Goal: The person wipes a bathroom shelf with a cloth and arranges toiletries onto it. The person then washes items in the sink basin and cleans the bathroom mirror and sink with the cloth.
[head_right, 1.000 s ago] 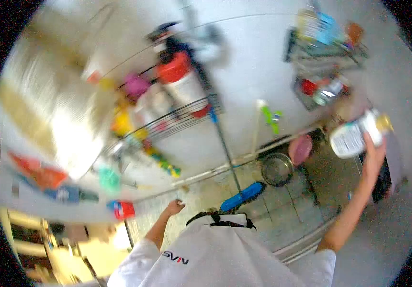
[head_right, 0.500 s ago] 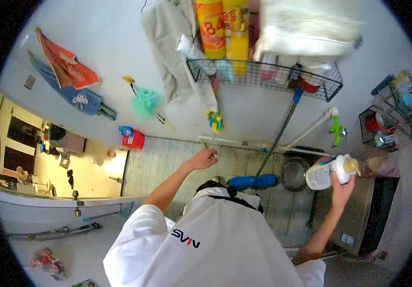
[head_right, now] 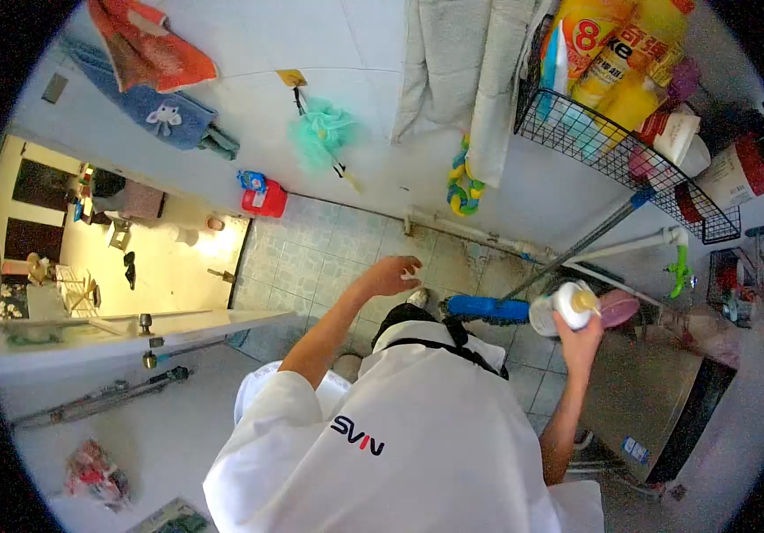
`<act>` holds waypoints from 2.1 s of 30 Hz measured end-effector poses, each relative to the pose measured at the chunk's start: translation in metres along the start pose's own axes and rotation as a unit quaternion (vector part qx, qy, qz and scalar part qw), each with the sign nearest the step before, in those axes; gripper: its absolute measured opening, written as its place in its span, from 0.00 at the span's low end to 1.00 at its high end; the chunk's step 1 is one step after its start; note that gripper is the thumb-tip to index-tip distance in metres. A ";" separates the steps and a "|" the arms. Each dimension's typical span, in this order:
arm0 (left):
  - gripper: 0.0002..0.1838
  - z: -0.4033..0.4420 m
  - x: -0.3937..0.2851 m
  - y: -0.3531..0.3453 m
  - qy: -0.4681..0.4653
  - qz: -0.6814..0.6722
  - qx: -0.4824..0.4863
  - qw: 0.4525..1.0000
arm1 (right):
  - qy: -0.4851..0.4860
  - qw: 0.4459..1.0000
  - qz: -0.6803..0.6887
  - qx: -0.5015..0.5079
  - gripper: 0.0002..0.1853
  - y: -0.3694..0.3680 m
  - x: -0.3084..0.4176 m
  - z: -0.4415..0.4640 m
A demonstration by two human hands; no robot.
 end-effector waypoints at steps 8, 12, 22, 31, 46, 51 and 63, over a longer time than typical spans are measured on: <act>0.43 0.027 -0.113 -0.027 -0.257 -0.081 -0.053 0.962 | 0.100 0.983 -0.027 0.149 0.29 -0.113 0.074 0.017; 0.48 0.033 -0.099 -0.013 -0.229 -0.093 -0.056 0.967 | 0.099 0.957 0.062 0.264 0.30 -0.156 0.111 0.019; 0.45 -0.030 0.008 0.064 -0.118 -0.300 -0.189 0.928 | 0.188 0.907 0.015 0.376 0.39 -0.277 0.201 0.016; 0.41 -0.142 0.105 0.208 -0.024 -0.190 -0.257 0.947 | 0.252 0.810 -0.066 0.526 0.37 -0.470 0.288 -0.036; 0.26 -0.310 0.360 0.124 0.370 -0.393 -0.652 0.533 | 0.296 0.857 -0.073 0.415 0.25 -0.970 0.309 -0.019; 0.23 -0.309 0.371 0.085 0.472 -0.487 -0.631 0.377 | 0.336 0.848 -0.046 0.408 0.25 -1.184 0.272 -0.017; 0.22 -0.254 0.348 0.065 0.579 -0.612 -0.486 0.233 | 0.477 0.803 -0.086 0.347 0.28 -1.371 0.221 -0.022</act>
Point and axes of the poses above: each hand's wrist, its own z-axis towards the middle knuckle, its own y-axis out of the back of the hand, x = y × z, the point moved 7 cm from there along z, towards the middle knuckle, and after that the axes turned 6 degrees about -z, right-handed, at the moved point
